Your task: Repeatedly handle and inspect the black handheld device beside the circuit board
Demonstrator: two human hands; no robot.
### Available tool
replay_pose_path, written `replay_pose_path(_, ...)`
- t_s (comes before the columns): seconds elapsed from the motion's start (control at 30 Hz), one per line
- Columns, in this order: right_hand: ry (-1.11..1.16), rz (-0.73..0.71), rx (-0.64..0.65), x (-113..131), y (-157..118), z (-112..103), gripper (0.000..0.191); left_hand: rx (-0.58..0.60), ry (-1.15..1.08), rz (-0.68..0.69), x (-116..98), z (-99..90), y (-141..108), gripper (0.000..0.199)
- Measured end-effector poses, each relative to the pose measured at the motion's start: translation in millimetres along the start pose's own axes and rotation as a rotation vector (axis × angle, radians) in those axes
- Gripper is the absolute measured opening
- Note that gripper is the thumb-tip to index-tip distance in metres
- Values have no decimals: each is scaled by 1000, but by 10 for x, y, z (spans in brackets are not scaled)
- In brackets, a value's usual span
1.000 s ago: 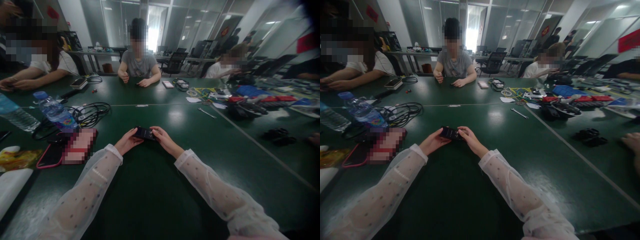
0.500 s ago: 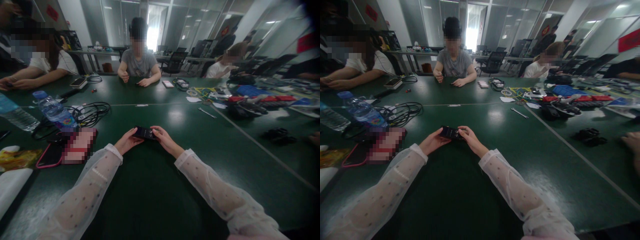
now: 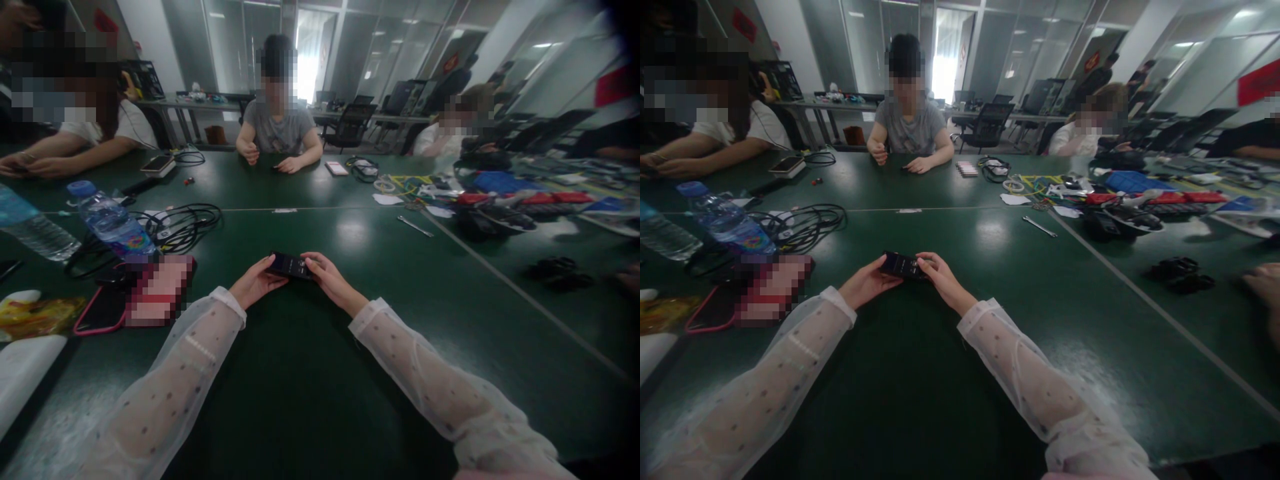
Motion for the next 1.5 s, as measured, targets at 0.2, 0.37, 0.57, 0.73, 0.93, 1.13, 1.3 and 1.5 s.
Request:
replay_pose_path(0.2, 2, -34, -6, 18, -3, 26, 31, -6, -16, -7, 7, -12, 13, 33)
replay_pose_path(0.37, -6, -26, -12, 22, -2, 29, 34, 0, -13, -8, 1, -2, 5, 34)
replay_pose_path(0.57, -22, -20, -25, 17, -2, 27, 32, 5, -8, -9, -4, 3, -6, 35)
replay_pose_path(0.73, -36, -22, -21, 18, -12, 29, 33, -7, -8, -15, 10, -13, 5, 36)
replay_pose_path(0.93, -51, -29, -25, 12, -19, 27, 34, -6, -18, -9, 31, -36, 23, 37)
replay_pose_path(1.13, -56, -52, -36, 0, 0, 26, 31, -48, -44, -33, 49, -43, 42, 41)
replay_pose_path(1.3, -90, -73, -64, -13, 4, 45, 32, -91, -65, -37, 70, -63, 67, 35)
replay_pose_path(1.5, -184, -145, -105, 0, -5, 111, 30, -148, -62, -38, 60, -50, 53, 33)
Point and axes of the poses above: each hand's wrist, its own y-axis towards the middle knuckle, its own z-axis out of the palm, x = y × z, the point moved 3 cm from there along y, towards the middle knuckle, and after that the axes turned 9 degrees about z, right-handed, at the moved point
